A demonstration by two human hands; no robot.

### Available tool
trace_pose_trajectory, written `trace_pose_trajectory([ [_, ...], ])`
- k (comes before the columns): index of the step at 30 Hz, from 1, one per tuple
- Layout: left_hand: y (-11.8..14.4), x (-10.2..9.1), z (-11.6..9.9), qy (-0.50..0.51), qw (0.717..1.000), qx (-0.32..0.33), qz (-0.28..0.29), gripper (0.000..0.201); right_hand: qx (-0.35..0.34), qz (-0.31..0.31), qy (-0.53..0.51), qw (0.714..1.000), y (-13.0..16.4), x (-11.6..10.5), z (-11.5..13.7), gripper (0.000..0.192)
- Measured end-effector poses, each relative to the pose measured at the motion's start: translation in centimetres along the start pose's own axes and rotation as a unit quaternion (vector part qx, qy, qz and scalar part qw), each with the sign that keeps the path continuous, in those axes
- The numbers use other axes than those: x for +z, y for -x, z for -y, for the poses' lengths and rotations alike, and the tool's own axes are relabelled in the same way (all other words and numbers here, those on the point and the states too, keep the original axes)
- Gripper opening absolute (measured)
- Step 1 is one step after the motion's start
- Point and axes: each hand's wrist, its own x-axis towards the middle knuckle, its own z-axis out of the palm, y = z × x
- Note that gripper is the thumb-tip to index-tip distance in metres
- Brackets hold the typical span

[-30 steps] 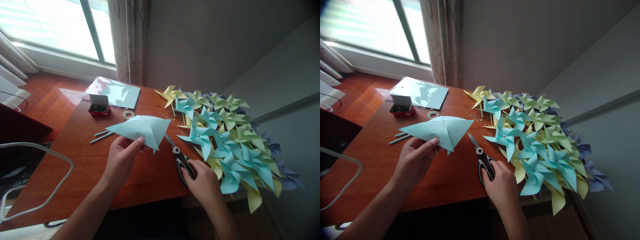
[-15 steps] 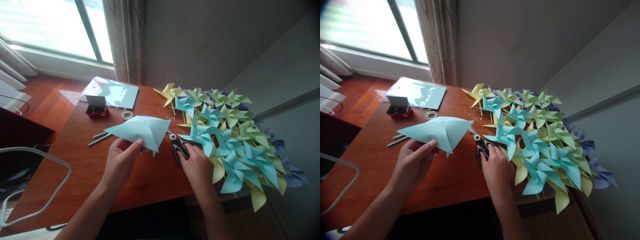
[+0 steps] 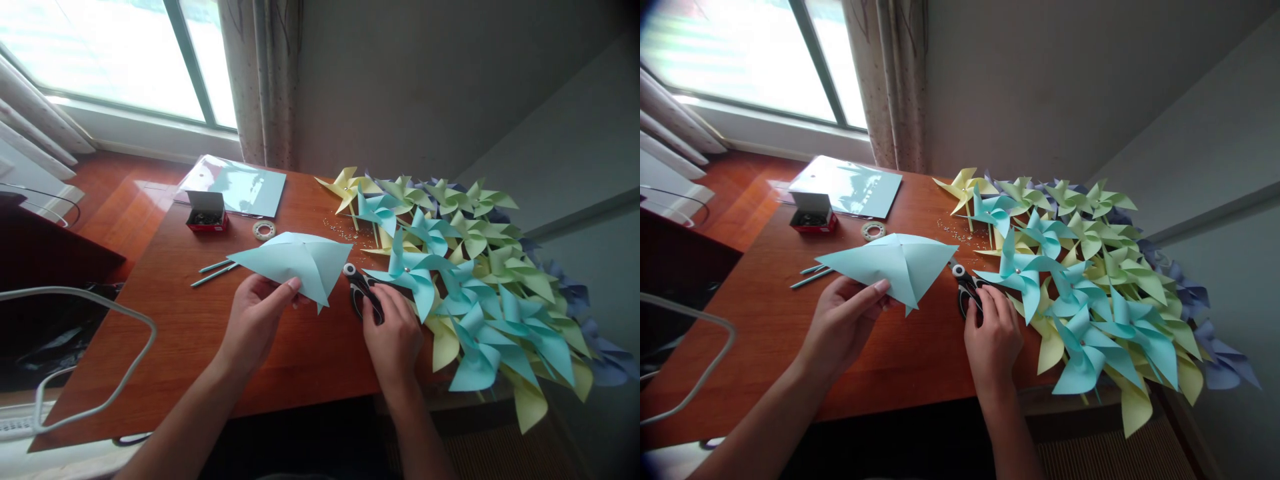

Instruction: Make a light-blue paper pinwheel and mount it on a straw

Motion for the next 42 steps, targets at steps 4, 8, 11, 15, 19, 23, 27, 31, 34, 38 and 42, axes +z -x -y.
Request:
trace_pose_trajectory([
  [4, 0.2, 0.1, 0.0, -0.026, 0.999, -0.011, 0.026, 0.015, 0.139, 0.089, -0.272, 0.948, 0.1, -0.5, 1.6, 0.033],
  [8, 0.6, 0.2, -0.1, -0.077, 0.986, -0.039, 0.14, 0.015, 0.278, 0.185, -0.563, 0.756, -1.5, -0.9, 3.1, 0.04],
  [11, 0.8, 0.0, -0.2, -0.129, 0.965, -0.058, 0.221, 0.025, 0.323, 0.127, -0.651, 0.675, -3.0, -0.9, 3.4, 0.031],
  [15, 1.0, -0.2, -0.1, -0.181, 0.952, -0.079, 0.232, 0.032, 0.323, 0.081, -0.636, 0.696, -3.6, -0.4, 3.1, 0.03],
  [19, 1.0, 0.0, 0.1, -0.177, 0.971, -0.068, 0.147, 0.033, 0.286, 0.068, -0.546, 0.785, -2.8, 0.4, 2.4, 0.028],
  [23, 1.0, -0.3, 0.2, -0.221, 0.973, -0.021, 0.065, 0.023, 0.232, 0.043, -0.472, 0.849, -2.0, 0.8, 1.8, 0.024],
  [27, 1.2, -1.3, 0.2, -0.208, 0.978, -0.012, 0.03, 0.023, 0.206, 0.034, -0.454, 0.866, -1.8, 1.0, 1.3, 0.024],
  [31, 1.2, -2.2, -0.1, -0.174, 0.983, -0.021, 0.047, 0.023, 0.203, 0.059, -0.465, 0.86, -1.7, 1.1, 0.9, 0.023],
  [34, 1.2, -2.4, -0.4, -0.19, 0.98, -0.015, 0.06, 0.023, 0.191, 0.071, -0.462, 0.863, -1.6, 1.0, 0.8, 0.022],
  [38, 1.2, -2.4, -0.5, -0.205, 0.976, -0.013, 0.069, 0.028, 0.176, 0.071, -0.456, 0.869, -1.5, 0.9, 0.7, 0.02],
  [42, 1.1, -3.0, -0.8, -0.209, 0.975, -0.005, 0.074, 0.034, 0.179, 0.082, -0.477, 0.857, -1.6, 0.7, 0.7, 0.018],
])
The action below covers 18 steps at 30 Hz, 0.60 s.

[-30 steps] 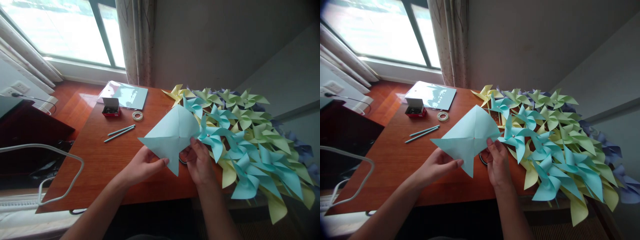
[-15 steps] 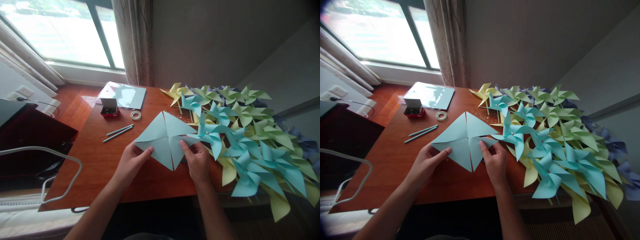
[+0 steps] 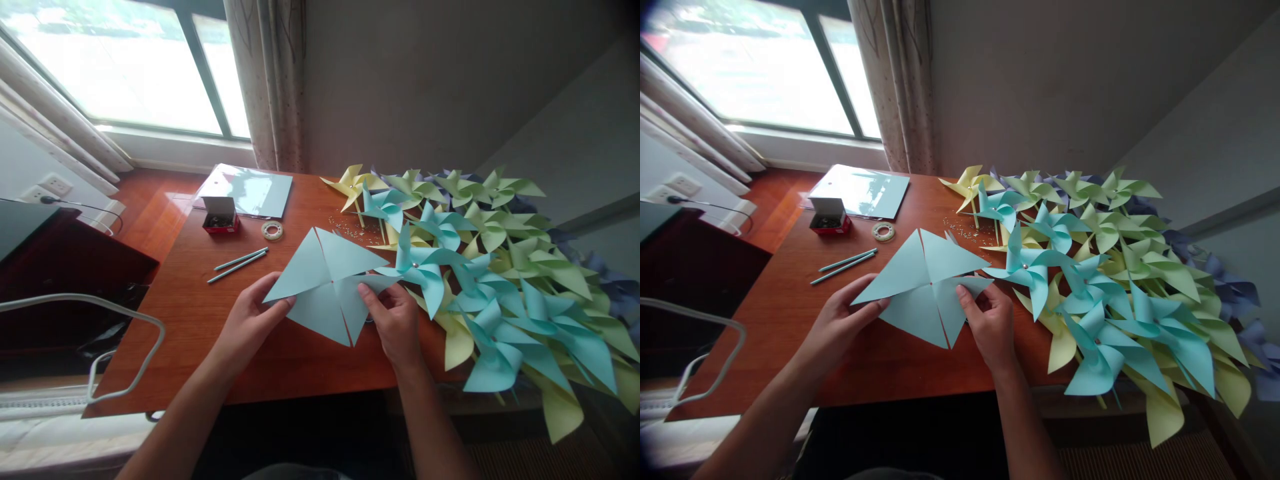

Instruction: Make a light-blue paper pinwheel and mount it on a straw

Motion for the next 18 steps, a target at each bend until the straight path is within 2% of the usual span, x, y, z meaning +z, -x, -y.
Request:
trace_pose_trajectory([
  [6, -0.5, -1.1, -0.8, 0.013, 1.0, 0.013, 0.017, 0.036, 0.019, 0.022, -0.027, 0.999, -0.3, 0.0, 1.0, 0.014],
  [14, -1.1, -2.0, -1.5, 0.108, 0.993, -0.038, -0.037, 0.033, 0.011, 0.034, -0.022, 0.999, -0.8, 0.0, 1.2, 0.012],
  [18, -2.0, -1.6, -1.9, 0.034, 0.999, -0.015, -0.037, 0.031, 0.021, 0.059, -0.003, 0.998, -0.3, 0.2, 1.4, 0.014],
])
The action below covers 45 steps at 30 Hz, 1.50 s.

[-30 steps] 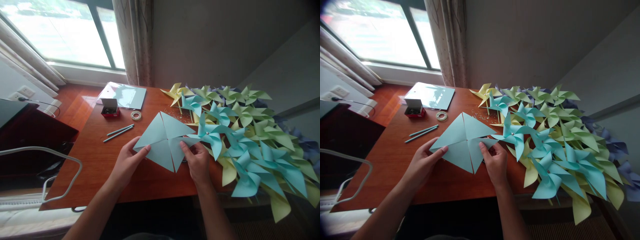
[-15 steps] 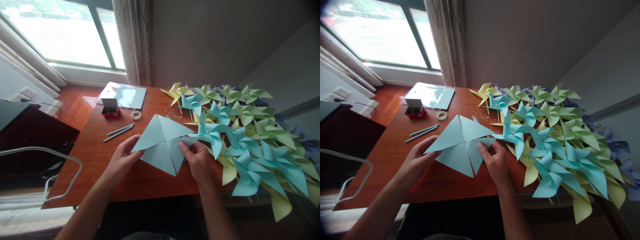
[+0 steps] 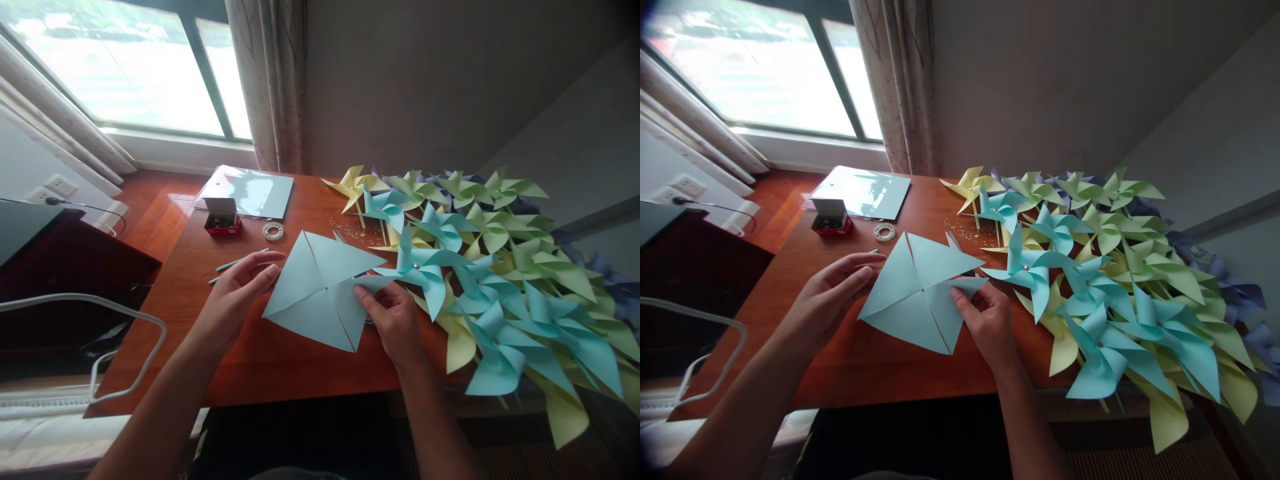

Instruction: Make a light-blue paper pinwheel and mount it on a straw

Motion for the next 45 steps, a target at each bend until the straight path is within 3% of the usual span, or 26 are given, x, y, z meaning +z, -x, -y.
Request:
trace_pose_trajectory([
  [6, -1.5, 0.8, -1.2, -0.085, 0.994, 0.058, 0.031, 0.033, 0.013, 0.076, 0.053, 0.996, 0.7, -2.0, 0.9, 0.027],
  [10, -2.1, 0.7, -1.9, -0.105, 0.991, 0.076, 0.029, 0.03, -0.024, -0.019, 0.052, 0.998, -1.0, -3.1, 1.7, 0.035],
  [13, -2.3, 0.7, -2.1, -0.111, 0.99, 0.075, 0.045, 0.029, -0.05, 0.012, 0.112, 0.992, -3.6, -2.0, 2.8, 0.031],
  [17, -2.7, 0.9, -2.2, -0.144, 0.983, 0.094, 0.069, 0.027, -0.102, 0.084, 0.159, 0.978, -7.0, 1.0, 3.5, 0.031],
  [23, -3.3, 0.1, -1.8, -0.205, 0.969, 0.111, 0.079, 0.024, -0.086, 0.119, 0.136, 0.98, -9.0, 3.2, 2.4, 0.019],
  [25, -3.3, 0.2, -1.9, -0.283, 0.944, 0.168, 0.032, 0.023, -0.082, 0.109, 0.105, 0.985, -8.9, 3.1, 2.0, 0.015],
  [28, -2.9, 1.7, -2.5, -0.419, 0.863, 0.274, -0.066, 0.021, -0.08, 0.098, 0.073, 0.989, -8.5, 2.9, 1.9, 0.013],
  [30, -2.6, 3.3, -2.9, -0.426, 0.848, 0.31, -0.052, 0.018, -0.077, 0.1, 0.056, 0.99, -8.3, 2.7, 2.0, 0.013],
  [35, -3.3, 6.0, -2.3, -0.375, 0.871, 0.318, -0.013, 0.013, -0.077, 0.098, 0.038, 0.991, -7.8, 2.5, 2.4, 0.015],
  [40, -4.2, 5.5, -0.6, -0.233, 0.946, 0.224, 0.002, 0.014, -0.07, 0.109, 0.027, 0.991, -7.4, 2.4, 2.7, 0.015],
  [45, -3.9, 5.1, -0.3, -0.198, 0.962, 0.179, 0.051, 0.013, -0.068, 0.127, 0.027, 0.989, -7.1, 2.5, 2.7, 0.009],
])
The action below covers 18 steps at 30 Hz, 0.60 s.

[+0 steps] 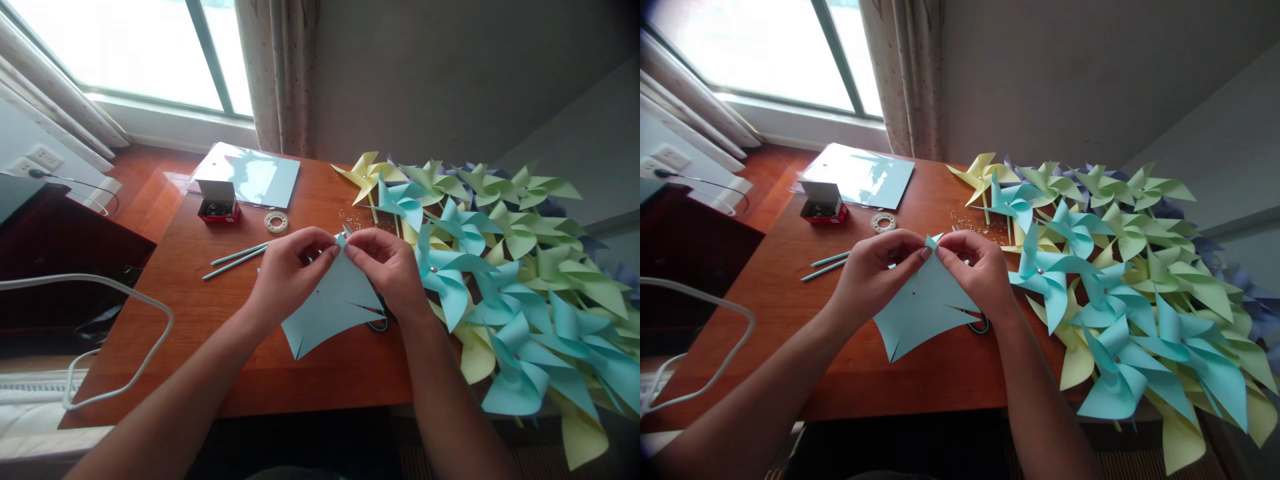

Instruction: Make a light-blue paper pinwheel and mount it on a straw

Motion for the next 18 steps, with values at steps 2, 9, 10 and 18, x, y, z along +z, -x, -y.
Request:
trace_pose_trajectory([
  [2, 0.09, 0.05, -0.02, -0.009, 1.0, -0.005, 0.01, 0.013, -0.019, -0.014, 0.026, 0.999, 0.08, 0.03, 0.06, 0.007],
  [9, 0.2, 0.18, 0.24, -0.044, 0.998, 0.009, 0.038, 0.013, -0.127, -0.013, 0.11, 0.986, 0.12, -0.06, 0.52, 0.004],
  [10, 0.2, 0.16, 0.23, -0.038, 0.998, 0.007, 0.039, 0.014, -0.141, -0.012, 0.119, 0.983, 0.11, -0.1, 0.54, 0.005],
  [18, -0.05, -0.21, -0.24, 0.092, 0.992, -0.059, 0.061, 0.014, -0.219, 0.005, 0.167, 0.961, 0.12, -0.55, 0.55, 0.015],
])
